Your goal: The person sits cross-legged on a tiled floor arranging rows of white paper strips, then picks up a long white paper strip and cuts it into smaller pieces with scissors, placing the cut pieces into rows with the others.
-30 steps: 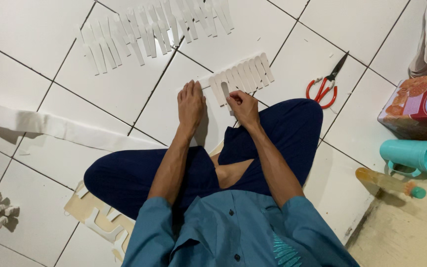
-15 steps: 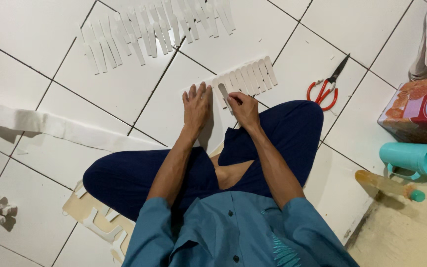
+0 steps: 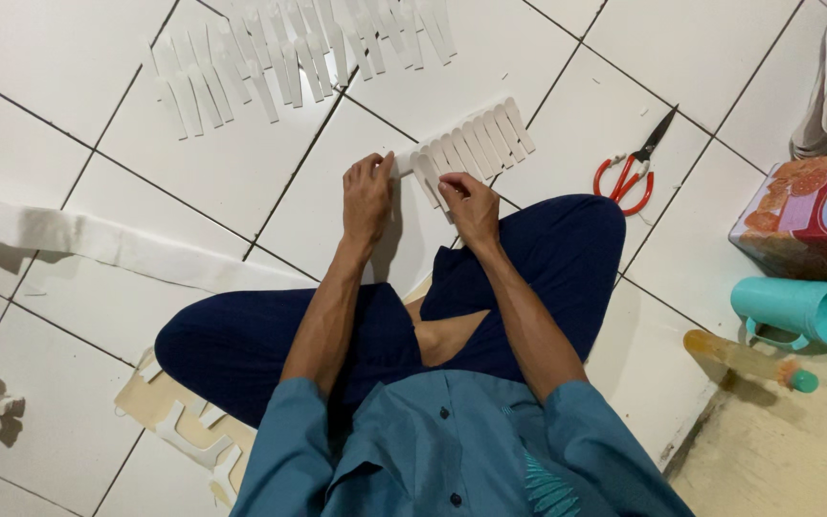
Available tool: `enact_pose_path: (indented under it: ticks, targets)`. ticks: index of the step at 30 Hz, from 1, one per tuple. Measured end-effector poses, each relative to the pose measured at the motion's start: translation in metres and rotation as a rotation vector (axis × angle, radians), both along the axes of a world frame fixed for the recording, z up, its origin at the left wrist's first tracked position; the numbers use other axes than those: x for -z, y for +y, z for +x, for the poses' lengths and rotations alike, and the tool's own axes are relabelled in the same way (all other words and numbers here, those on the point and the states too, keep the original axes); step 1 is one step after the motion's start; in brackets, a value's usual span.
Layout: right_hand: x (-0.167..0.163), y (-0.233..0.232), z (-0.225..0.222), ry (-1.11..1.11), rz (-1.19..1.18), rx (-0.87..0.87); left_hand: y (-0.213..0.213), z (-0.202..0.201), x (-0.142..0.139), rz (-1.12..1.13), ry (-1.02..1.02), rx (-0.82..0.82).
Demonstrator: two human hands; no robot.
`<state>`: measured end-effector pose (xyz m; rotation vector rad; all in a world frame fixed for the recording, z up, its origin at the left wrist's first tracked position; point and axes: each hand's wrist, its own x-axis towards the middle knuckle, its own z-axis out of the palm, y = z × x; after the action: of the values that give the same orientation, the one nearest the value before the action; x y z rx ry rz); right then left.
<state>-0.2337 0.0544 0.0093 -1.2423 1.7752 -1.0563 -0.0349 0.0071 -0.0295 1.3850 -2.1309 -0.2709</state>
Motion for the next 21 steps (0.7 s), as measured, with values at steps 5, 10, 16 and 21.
enact_pose_path:
  ticks: [5,10,16,21]
  targets:
    - [0.011,0.0,0.0,-0.061,0.029,0.011,0.005,-0.004,-0.006,0.017,0.023,-0.046]
    - [0.022,-0.007,0.009,-0.051,0.048,-0.027,0.013,-0.016,-0.005,0.037,-0.042,-0.007]
    - [0.02,-0.013,0.021,-0.139,0.149,-0.053,0.014,-0.013,-0.003,0.051,-0.018,0.012]
    - [0.015,-0.014,0.023,-0.076,0.176,-0.082,0.017,-0.011,-0.001,0.061,0.008,0.021]
